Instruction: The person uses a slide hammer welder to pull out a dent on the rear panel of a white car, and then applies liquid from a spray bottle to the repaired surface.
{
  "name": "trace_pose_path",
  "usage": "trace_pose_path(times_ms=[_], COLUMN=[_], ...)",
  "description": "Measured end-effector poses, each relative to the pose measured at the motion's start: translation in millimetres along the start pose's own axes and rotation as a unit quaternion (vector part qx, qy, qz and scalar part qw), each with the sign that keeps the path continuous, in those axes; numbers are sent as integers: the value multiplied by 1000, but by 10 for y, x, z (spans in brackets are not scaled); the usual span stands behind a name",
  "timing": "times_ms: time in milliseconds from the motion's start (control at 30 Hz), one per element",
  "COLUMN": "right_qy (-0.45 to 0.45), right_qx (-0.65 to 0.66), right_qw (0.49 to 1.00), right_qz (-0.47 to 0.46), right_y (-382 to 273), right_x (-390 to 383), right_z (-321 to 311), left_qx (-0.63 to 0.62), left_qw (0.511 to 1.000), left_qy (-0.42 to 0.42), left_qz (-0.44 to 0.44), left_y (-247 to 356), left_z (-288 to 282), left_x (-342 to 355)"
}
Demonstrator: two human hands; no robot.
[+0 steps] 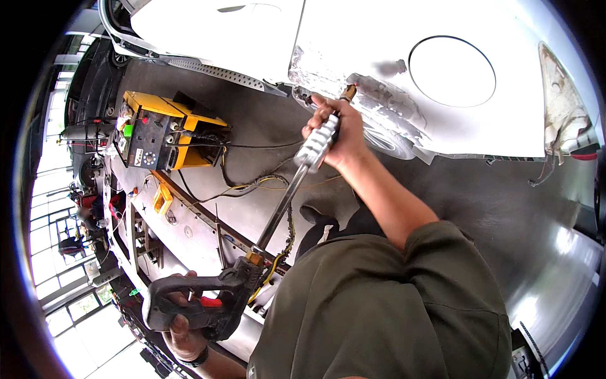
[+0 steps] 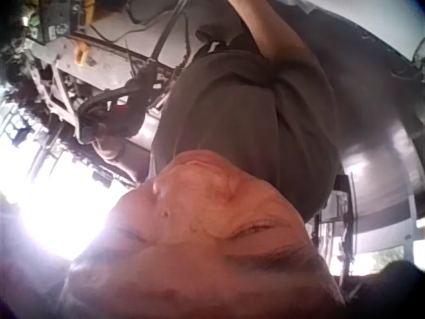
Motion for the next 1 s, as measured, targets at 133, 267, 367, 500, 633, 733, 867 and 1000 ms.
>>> trace_pose_path(times_ms=[133,267,367,500,633,733,867,1000], right_qy=[12,44,52,60,65,52,49,54], right_qx=[25,24,9,-52,-77,-74,-70,-67], right_qw=[991,971,969,980,979,980,981,980], right_qz=[131,234,240,180,175,177,175,182], right_y=[1265,1517,1442,1143,997,1005,992,984], right_x=[-957,-1263,-1144,-995,-933,-880,-888,-898], right_z=[372,465,433,325,290,211,227,232], left_qx=[-11,72,52,-4,-19,-36,-28,-47], left_qw=[999,997,994,1000,1000,999,1000,998], left_qy=[16,-29,-89,3,3,5,-6,-32], left_qz=[-41,-4,25,-8,8,0,10,-24], left_y=[162,199,17,-315,-418,-377,-382,-400], left_z=[-179,-712,-727,-403,-217,-83,-167,-170], left_x=[-33,-246,-392,-277,-191,-154,-139,-151])
Point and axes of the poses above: each hand's wrist, its own x-axis towards the middle knuckle, its own z-axis out of the palm, y = z × x, the point moved 3 cm from there along x, towards the middle knuckle, and after that the axes turned 5 degrees about -y, right-handed, at the moved point
